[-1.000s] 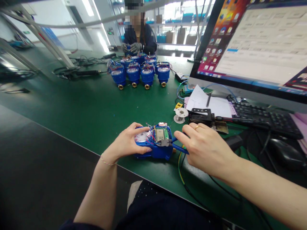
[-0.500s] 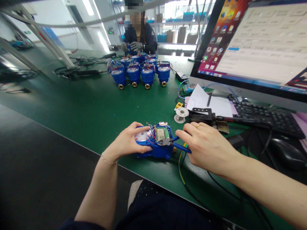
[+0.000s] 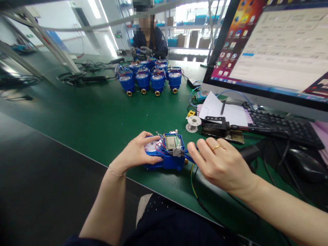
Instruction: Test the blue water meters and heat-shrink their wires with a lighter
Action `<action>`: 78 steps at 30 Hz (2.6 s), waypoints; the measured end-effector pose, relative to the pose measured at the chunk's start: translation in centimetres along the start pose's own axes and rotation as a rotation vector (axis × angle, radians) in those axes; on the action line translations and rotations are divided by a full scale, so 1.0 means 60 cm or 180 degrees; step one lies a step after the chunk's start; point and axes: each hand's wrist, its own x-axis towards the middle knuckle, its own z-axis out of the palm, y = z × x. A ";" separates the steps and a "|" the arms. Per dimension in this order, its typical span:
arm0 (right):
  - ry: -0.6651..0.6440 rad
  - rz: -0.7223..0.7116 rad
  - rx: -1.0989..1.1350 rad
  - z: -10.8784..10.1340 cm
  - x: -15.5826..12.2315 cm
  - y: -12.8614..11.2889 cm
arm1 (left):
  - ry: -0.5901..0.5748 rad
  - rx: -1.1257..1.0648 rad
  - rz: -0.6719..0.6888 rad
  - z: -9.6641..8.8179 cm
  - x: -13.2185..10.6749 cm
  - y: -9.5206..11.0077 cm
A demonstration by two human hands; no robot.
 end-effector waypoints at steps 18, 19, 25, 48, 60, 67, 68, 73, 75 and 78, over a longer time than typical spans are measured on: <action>-0.0592 0.1724 0.0672 -0.022 0.005 -0.054 | 0.0184 0.1214 0.0083 0.009 -0.026 0.039; -0.0629 0.1795 0.0666 -0.024 0.005 -0.058 | 0.0181 0.1240 0.0091 0.010 -0.028 0.039; -0.0396 0.2166 0.0748 -0.009 -0.006 -0.096 | 0.0216 0.1131 0.0270 0.013 -0.028 0.035; -0.0390 0.2543 0.0955 0.003 -0.014 -0.121 | 0.0254 0.0869 0.0186 0.020 -0.031 0.027; -0.0636 0.2397 0.0912 -0.011 -0.010 -0.112 | 0.0312 0.0894 0.0212 0.020 -0.036 0.030; -0.0987 0.2449 0.1217 -0.014 0.000 -0.099 | 0.0325 0.0885 0.0219 0.021 -0.039 0.032; -0.1060 0.2548 0.1400 -0.010 -0.001 -0.095 | 0.0330 0.0885 0.0216 0.021 -0.039 0.032; -0.0867 0.2849 0.3574 0.011 -0.014 -0.078 | 0.0322 0.0898 0.0209 0.021 -0.039 0.033; -0.0614 0.2791 0.4502 0.013 -0.024 -0.075 | 0.0322 0.0889 0.0197 0.021 -0.039 0.033; -0.0470 0.2791 0.4616 0.003 -0.037 -0.082 | 0.0311 0.0882 0.0172 0.020 -0.038 0.032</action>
